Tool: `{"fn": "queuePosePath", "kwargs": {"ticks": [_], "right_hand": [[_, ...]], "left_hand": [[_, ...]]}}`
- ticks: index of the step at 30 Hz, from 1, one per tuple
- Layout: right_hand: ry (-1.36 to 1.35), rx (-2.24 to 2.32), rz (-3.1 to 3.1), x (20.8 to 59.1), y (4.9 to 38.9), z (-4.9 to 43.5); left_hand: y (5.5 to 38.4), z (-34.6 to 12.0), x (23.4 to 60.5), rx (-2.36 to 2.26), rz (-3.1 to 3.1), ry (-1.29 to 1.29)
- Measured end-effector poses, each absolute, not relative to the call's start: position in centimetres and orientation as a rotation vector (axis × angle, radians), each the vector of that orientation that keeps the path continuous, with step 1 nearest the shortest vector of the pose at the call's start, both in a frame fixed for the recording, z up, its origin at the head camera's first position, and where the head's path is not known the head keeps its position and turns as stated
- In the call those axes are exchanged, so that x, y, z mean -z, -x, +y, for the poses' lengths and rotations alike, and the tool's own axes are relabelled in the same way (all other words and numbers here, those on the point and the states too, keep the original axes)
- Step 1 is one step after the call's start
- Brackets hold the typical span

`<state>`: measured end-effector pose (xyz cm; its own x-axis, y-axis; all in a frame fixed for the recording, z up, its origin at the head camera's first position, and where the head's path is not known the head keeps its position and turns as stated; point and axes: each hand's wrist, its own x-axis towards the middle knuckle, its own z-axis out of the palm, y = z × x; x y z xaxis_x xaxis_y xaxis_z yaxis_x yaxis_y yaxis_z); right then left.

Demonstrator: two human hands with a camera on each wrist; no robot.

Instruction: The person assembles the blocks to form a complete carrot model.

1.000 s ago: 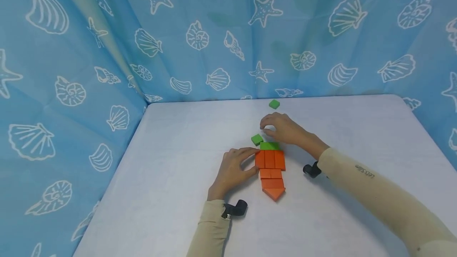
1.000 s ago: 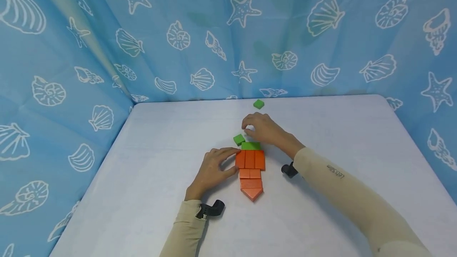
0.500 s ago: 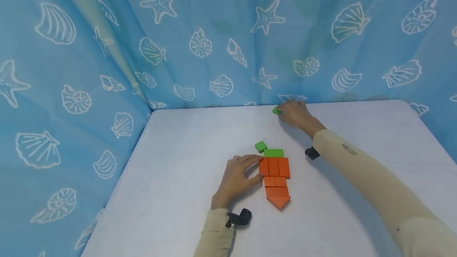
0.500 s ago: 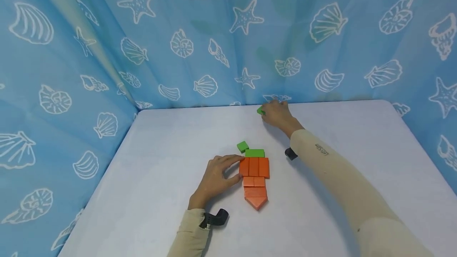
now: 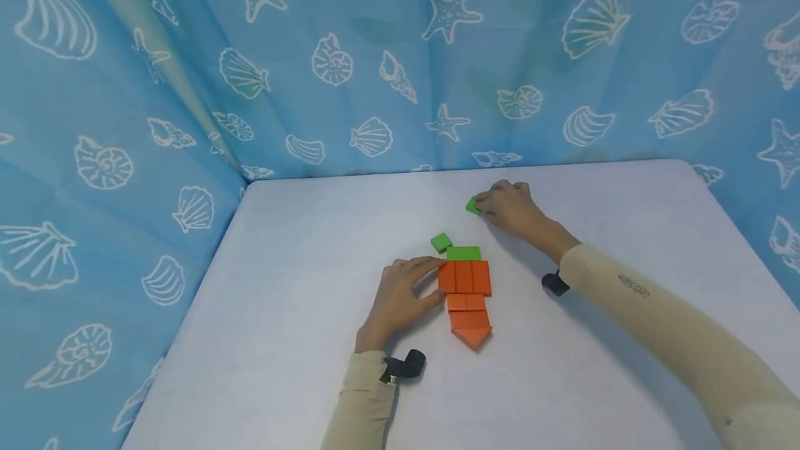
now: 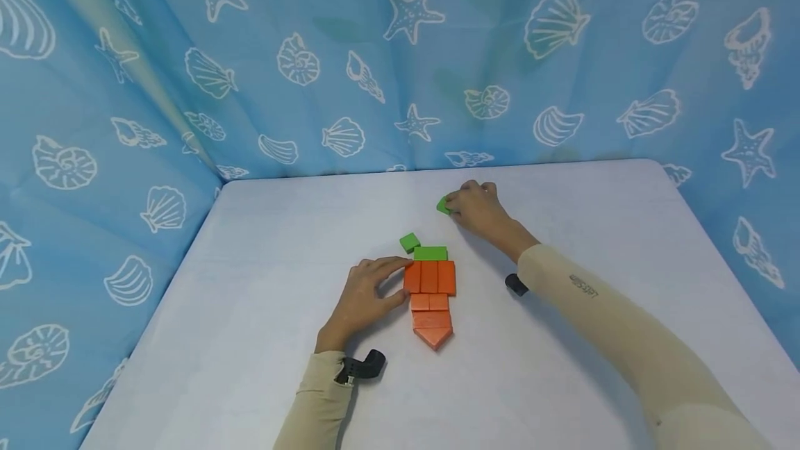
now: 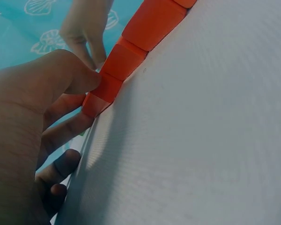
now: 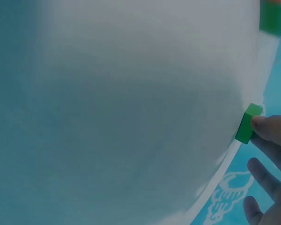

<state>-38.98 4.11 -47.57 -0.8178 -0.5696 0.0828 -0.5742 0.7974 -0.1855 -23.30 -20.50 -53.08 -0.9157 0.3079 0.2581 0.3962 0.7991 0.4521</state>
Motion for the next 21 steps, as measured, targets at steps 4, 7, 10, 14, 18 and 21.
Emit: {"fn": "queuePosePath", "kwargs": {"ticks": [4,7,10,14,18,21], "right_hand": [[-0.948,-0.294,-2.967,48.0,37.2,4.1],[-0.971,-0.27,-2.951,48.3,35.9,4.1],[-0.999,-0.271,-2.925,48.4,34.9,4.2],[-1.021,-0.308,-2.919,48.4,33.8,4.3],[-1.028,-0.362,-2.913,48.8,33.0,4.5],[-1.031,-0.385,-2.9,49.0,32.5,4.6]], "left_hand": [[23.6,-20.7,53.2,0.772,-2.811,0.559],[23.8,-20.9,53.1,0.792,-2.809,0.562],[24.1,-21.1,53.1,0.805,-2.805,0.561],[24.3,-21.2,53.4,0.811,-2.806,0.552],[24.3,-21.3,53.5,0.808,-2.804,0.555],[24.3,-21.4,53.6,0.81,-2.8,0.559]]}}
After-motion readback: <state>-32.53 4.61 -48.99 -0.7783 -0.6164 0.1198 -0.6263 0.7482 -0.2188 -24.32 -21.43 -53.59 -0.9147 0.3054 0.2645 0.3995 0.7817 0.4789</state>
